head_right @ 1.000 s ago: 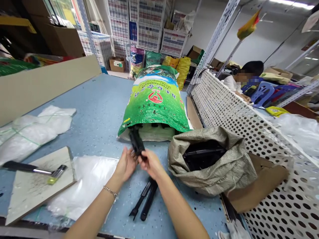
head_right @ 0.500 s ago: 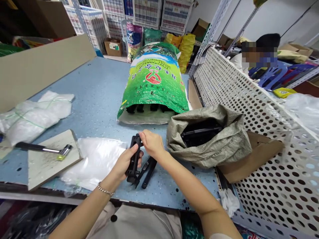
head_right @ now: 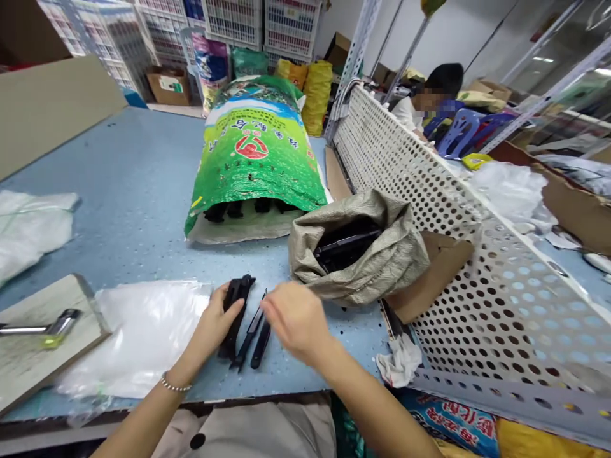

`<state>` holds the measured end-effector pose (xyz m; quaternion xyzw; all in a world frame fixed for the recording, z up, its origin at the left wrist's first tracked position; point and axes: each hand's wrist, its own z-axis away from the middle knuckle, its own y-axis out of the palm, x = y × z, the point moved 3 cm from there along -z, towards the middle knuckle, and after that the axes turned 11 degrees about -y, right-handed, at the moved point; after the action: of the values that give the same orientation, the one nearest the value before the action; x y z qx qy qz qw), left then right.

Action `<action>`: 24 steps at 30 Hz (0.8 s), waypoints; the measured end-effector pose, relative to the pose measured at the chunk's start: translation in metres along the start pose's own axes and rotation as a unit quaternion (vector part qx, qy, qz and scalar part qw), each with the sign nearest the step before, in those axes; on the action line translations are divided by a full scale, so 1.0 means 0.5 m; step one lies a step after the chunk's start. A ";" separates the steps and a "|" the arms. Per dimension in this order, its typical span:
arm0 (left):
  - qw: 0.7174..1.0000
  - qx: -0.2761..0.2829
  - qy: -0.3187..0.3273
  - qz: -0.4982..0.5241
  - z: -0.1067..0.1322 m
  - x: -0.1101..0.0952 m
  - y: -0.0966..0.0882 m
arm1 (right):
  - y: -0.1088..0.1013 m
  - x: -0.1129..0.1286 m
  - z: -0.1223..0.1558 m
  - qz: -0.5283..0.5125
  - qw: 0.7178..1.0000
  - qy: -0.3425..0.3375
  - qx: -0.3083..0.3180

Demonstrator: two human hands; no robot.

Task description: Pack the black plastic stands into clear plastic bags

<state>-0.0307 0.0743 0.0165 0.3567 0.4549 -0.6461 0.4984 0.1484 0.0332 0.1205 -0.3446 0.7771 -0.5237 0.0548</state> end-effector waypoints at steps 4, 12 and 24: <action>0.978 -0.028 0.154 -0.136 -0.020 -0.039 0.034 | -0.147 -0.116 0.035 0.231 0.951 0.170 -0.119; 0.968 0.182 0.045 0.168 -0.138 -0.310 0.275 | -0.259 -0.272 0.149 0.199 0.898 0.369 -0.137; 0.921 0.218 0.116 0.302 -0.078 -0.463 0.444 | -0.515 -0.552 -0.005 0.235 0.835 0.230 -0.441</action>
<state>0.2423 0.1652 0.1639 0.6492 0.2281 -0.5027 0.5233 0.4791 0.1436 0.2647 -0.0092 0.9736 -0.1606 -0.1619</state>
